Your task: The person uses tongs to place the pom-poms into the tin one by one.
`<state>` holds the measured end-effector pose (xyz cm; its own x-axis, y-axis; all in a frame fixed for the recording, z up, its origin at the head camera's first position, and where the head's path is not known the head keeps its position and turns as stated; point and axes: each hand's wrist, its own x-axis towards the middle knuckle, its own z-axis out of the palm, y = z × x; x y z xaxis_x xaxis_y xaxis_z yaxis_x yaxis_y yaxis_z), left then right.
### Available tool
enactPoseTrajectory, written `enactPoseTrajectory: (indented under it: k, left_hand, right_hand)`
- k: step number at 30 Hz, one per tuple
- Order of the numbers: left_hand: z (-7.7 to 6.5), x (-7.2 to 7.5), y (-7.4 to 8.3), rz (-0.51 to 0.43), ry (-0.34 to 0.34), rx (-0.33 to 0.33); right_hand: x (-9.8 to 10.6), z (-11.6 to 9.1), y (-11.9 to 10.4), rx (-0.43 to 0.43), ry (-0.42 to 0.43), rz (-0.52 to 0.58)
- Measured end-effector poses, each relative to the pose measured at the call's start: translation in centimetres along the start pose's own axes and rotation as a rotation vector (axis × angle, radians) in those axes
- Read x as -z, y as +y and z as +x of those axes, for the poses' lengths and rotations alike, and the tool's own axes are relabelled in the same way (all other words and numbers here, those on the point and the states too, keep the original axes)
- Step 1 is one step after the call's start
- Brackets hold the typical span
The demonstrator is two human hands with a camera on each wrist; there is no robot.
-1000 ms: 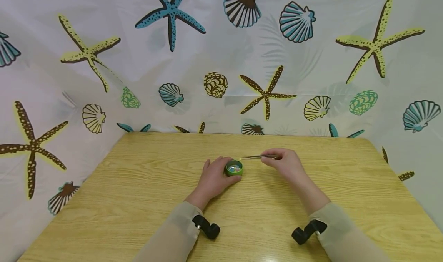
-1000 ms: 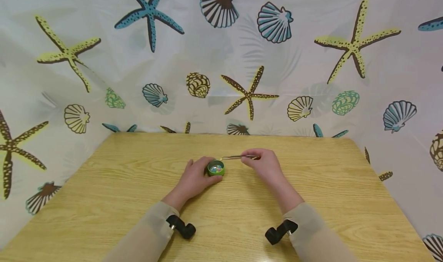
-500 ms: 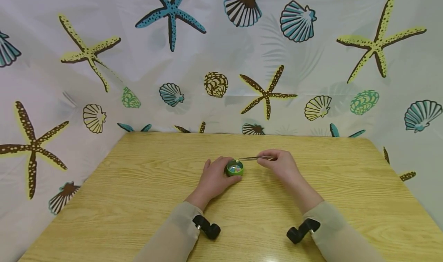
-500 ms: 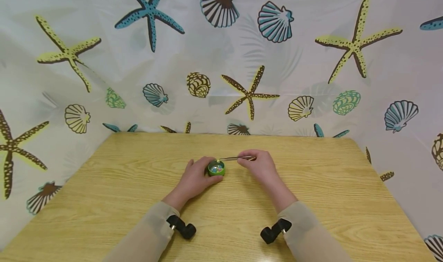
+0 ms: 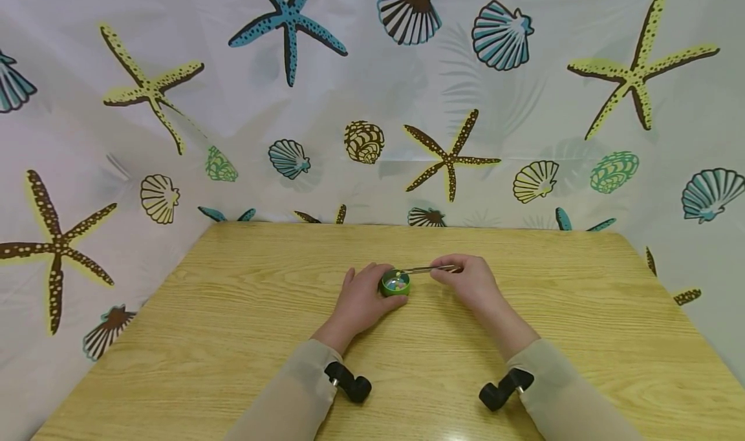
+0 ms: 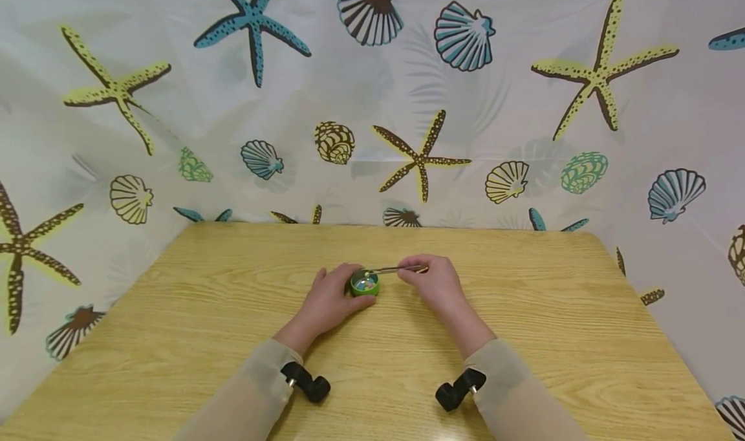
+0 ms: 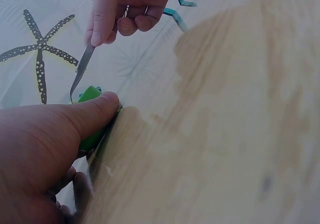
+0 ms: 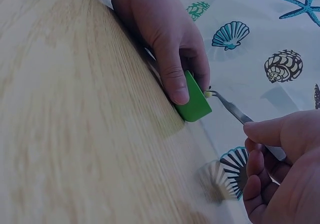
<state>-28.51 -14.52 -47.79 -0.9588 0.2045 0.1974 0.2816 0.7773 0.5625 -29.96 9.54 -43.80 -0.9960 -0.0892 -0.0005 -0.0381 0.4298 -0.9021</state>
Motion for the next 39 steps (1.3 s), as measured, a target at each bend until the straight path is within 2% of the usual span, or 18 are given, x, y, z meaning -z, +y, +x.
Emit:
enactPoseTrajectory:
  k: [39]
  left_hand:
    - [0.08,0.03,-0.05,0.008,-0.002,-0.002]
  right_hand:
    - [0.45,-0.07,0.12,0.007,0.02,-0.006]
